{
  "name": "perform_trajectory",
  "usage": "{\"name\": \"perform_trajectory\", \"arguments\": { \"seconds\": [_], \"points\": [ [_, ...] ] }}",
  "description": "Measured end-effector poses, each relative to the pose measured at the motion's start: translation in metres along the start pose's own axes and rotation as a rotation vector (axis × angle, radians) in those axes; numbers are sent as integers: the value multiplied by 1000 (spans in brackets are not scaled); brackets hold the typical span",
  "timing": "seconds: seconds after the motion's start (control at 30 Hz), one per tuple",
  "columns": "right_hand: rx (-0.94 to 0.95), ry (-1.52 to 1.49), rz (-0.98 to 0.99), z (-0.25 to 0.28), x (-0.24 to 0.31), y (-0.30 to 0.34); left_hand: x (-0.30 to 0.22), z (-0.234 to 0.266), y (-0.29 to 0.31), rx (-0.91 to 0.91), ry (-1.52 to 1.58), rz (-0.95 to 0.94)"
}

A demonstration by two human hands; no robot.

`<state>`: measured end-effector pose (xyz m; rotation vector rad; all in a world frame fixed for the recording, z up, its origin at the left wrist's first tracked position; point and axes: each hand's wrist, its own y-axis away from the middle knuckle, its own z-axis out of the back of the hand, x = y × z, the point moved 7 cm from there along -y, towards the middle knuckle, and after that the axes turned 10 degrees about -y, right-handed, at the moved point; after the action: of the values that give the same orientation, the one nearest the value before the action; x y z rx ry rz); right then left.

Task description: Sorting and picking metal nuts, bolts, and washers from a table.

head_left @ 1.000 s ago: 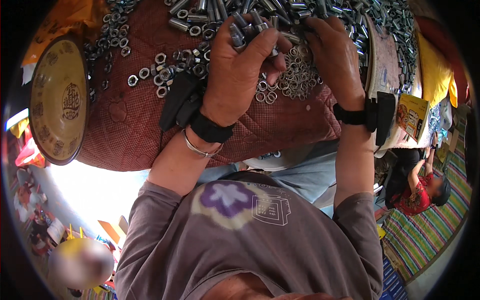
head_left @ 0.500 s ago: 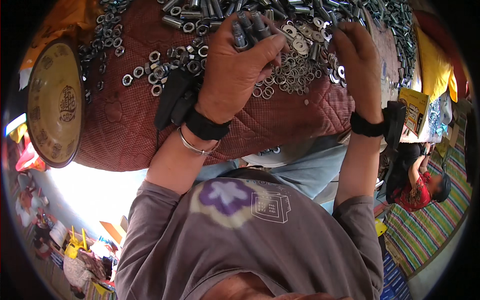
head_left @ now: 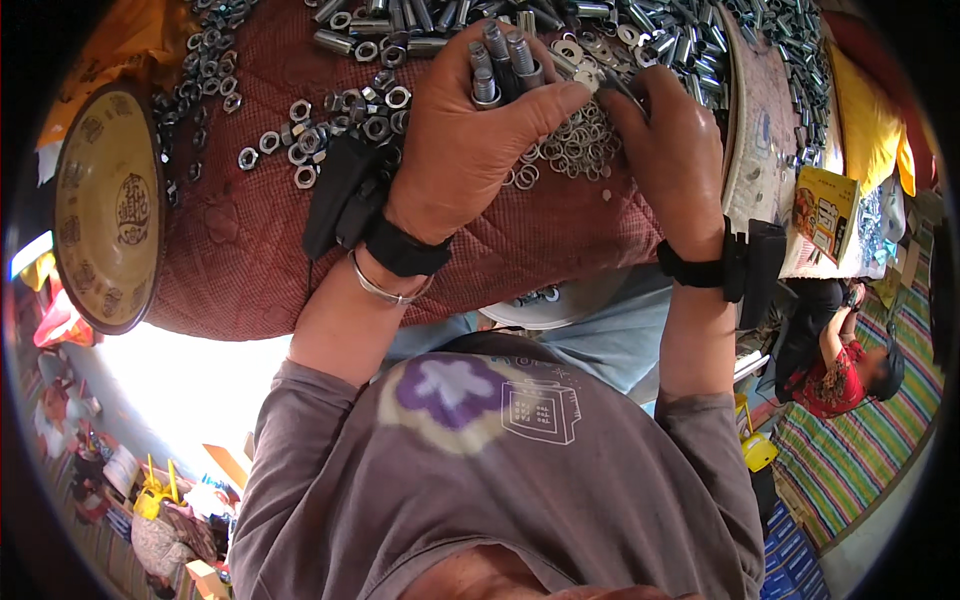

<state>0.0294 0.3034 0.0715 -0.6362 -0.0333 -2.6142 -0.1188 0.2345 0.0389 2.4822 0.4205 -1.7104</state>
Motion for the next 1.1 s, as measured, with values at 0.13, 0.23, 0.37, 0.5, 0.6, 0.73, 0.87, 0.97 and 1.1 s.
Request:
{"name": "perform_trajectory", "arguments": {
  "seconds": [0.13,0.23,0.37,0.5,0.6,0.73,0.87,0.97,1.1],
  "points": [
    [-104,-313,-20,7,-7,7,-6,-2,2,-23,-25,18],
    [74,-1024,-274,2,-6,19,-13,-4,1,36,-28,54],
    [252,-1544,-276,1,16,43,-20,-11,9,95,-114,85],
    [246,-1620,-364,3,34,69,-29,-21,27,85,100,152],
    [309,-1669,-252,8,43,83,-32,-28,47,212,125,219],
    [263,-1634,-214,8,49,103,-33,-33,75,179,119,290],
    [207,-1648,-179,11,53,125,-32,-33,97,132,142,251],
    [151,-1631,-208,16,53,140,-33,-34,113,184,239,330],
    [75,-1431,-224,29,55,167,-33,-28,125,175,355,310]
  ]
}}
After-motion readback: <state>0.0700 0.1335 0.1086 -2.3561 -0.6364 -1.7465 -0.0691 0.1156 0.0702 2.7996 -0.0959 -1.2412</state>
